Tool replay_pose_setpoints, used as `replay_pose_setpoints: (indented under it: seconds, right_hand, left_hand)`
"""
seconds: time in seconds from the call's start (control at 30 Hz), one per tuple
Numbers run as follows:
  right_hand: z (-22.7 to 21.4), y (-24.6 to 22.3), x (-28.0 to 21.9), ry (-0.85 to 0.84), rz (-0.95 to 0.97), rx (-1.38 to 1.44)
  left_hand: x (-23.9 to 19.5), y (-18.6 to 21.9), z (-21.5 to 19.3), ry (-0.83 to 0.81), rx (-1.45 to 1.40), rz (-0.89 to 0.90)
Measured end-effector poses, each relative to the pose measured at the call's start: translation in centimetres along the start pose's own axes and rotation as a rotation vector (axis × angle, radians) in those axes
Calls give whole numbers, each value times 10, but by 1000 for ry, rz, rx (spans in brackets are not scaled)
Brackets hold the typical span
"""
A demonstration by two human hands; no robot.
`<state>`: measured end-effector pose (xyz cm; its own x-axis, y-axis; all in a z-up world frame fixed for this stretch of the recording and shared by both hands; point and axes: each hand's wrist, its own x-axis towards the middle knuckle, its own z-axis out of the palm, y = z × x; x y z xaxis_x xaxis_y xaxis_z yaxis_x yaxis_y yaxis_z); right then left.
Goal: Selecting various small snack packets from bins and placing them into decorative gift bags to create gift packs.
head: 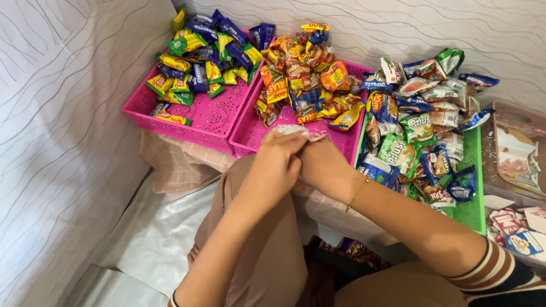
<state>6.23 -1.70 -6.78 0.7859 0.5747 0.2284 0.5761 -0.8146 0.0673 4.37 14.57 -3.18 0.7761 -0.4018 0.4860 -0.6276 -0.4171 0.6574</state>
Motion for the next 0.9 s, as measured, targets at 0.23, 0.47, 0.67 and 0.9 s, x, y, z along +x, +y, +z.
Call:
replay_pose_setpoints:
  seconds: [0.23, 0.47, 0.67, 0.9]
  right_hand:
    - [-117, -8, 28, 352, -270, -20]
    - [-47, 52, 122, 661, 21, 725]
    - [87, 86, 206, 361, -8, 584]
    - [200, 104, 281, 50, 103, 238]
  left_hand:
    - [25, -16, -61, 186, -205, -108]
    - [60, -80, -153, 316, -5, -37]
    - [66, -115, -192, 340, 93, -42]
    - [54, -144, -213, 386, 182, -113]
